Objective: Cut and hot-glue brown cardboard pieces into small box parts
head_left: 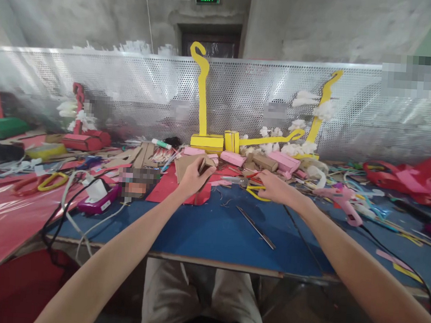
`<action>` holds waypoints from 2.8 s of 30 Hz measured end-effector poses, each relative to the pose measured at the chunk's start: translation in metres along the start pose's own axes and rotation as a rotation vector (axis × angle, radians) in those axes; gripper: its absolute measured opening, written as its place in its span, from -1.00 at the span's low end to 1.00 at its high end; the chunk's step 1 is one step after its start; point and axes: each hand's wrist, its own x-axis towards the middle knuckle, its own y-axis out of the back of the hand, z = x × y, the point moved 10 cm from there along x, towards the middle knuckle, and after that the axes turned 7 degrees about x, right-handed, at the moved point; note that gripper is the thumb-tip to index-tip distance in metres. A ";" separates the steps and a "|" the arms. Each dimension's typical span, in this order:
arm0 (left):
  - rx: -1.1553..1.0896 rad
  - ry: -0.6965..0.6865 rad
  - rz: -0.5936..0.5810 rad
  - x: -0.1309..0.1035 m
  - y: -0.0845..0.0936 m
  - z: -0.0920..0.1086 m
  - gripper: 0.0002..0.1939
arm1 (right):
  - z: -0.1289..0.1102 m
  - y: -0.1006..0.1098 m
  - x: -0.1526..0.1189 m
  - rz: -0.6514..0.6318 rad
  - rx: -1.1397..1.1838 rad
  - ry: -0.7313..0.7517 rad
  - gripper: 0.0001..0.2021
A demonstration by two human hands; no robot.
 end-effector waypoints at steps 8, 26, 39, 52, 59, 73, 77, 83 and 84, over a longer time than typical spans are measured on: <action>0.045 0.003 0.033 -0.001 0.006 0.005 -0.66 | -0.001 0.014 0.004 0.185 0.104 -0.126 -0.64; 0.177 -0.006 0.112 0.000 0.002 -0.008 -0.60 | -0.063 -0.008 -0.001 0.175 0.246 0.000 -0.51; 0.222 -0.144 0.143 -0.003 0.005 0.013 -0.78 | -0.077 -0.011 -0.007 0.214 0.349 0.021 -0.54; 0.260 -0.175 0.190 -0.004 0.010 0.015 -0.75 | -0.075 -0.025 -0.007 0.244 0.417 0.014 -0.52; 0.239 -0.177 0.194 -0.005 0.012 0.017 -0.72 | -0.076 -0.026 -0.007 0.243 0.402 -0.008 -0.53; 0.182 -0.137 0.107 -0.009 -0.004 0.020 -0.66 | -0.086 -0.028 -0.011 0.216 0.329 -0.003 -0.42; 0.173 -0.119 0.087 -0.009 -0.006 0.018 -0.64 | -0.084 -0.022 -0.011 0.249 0.323 -0.026 -0.45; 0.178 -0.079 0.061 -0.009 -0.009 0.014 -0.66 | -0.079 -0.020 -0.010 0.274 0.335 -0.034 -0.60; 0.179 -0.075 0.060 -0.009 -0.009 0.013 -0.66 | -0.079 -0.020 -0.010 0.279 0.335 -0.031 -0.60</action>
